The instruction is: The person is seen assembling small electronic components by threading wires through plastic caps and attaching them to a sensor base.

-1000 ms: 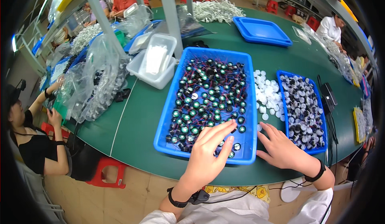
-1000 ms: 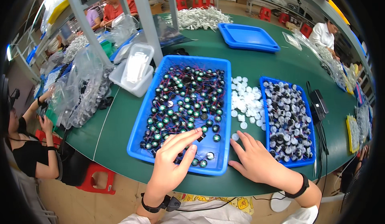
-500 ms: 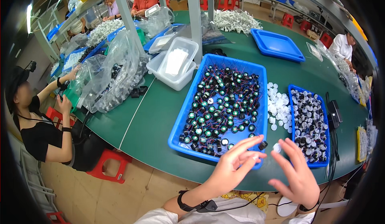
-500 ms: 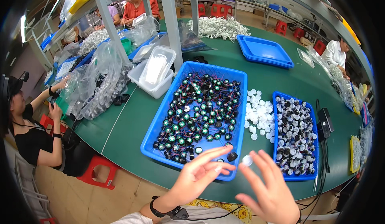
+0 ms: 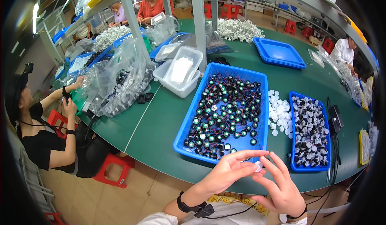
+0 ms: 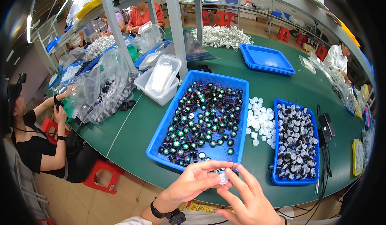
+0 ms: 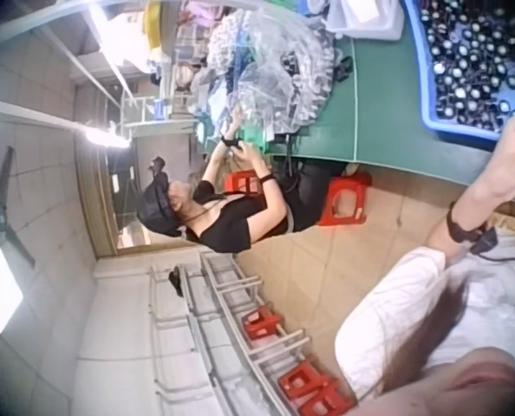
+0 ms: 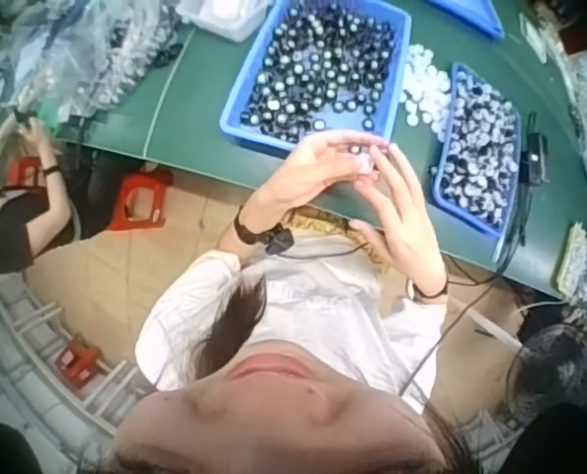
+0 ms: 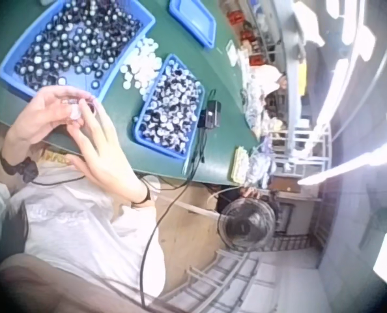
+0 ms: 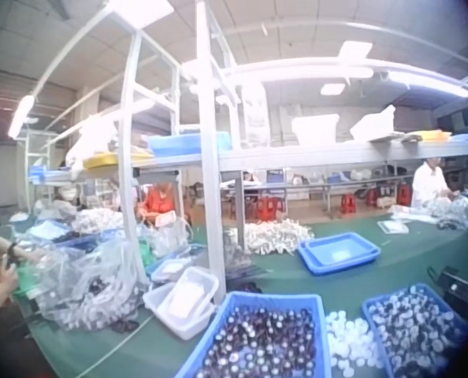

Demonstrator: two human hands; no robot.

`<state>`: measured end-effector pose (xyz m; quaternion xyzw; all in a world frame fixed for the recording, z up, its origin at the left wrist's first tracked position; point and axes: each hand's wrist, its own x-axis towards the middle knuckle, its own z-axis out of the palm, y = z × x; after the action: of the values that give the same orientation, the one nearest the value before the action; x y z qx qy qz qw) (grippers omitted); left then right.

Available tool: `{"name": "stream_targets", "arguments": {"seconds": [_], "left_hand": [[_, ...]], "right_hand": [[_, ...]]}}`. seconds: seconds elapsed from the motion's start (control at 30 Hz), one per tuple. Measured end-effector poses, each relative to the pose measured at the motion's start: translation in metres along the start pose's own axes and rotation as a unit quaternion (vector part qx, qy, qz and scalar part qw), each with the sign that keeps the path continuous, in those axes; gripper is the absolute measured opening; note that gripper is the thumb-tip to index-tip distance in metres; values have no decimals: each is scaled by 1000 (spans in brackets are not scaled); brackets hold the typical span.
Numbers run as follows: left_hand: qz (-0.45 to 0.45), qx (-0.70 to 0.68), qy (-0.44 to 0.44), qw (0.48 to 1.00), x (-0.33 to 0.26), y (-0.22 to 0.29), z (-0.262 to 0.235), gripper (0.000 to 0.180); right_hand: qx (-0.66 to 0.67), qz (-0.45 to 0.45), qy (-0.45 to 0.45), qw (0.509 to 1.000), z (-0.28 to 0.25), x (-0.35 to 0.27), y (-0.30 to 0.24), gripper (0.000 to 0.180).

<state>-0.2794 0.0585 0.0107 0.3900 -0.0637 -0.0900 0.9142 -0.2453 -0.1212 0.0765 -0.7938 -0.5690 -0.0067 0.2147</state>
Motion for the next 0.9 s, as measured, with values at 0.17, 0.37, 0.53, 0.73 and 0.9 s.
{"name": "stream_targets", "arguments": {"seconds": [0.17, 0.37, 0.53, 0.73, 0.9], "left_hand": [[5, 55, -8, 998, -4, 8, 0, 44], [-21, 30, -123, 992, -11, 0, 7, 44], [-24, 45, -128, 991, -10, 0, 11, 46], [4, 8, -88, 996, -16, 10, 4, 38], [37, 61, -123, 990, -30, -10, 0, 27]], "right_hand": [[97, 36, 221, 970, -9, 1, -16, 6], [424, 246, 283, 824, 24, -10, -6, 22], [488, 239, 288, 788, 30, -8, -7, 20], [466, 293, 282, 786, 27, -5, -12, 17], [399, 246, 296, 832, 28, -11, -12, 17]]}}
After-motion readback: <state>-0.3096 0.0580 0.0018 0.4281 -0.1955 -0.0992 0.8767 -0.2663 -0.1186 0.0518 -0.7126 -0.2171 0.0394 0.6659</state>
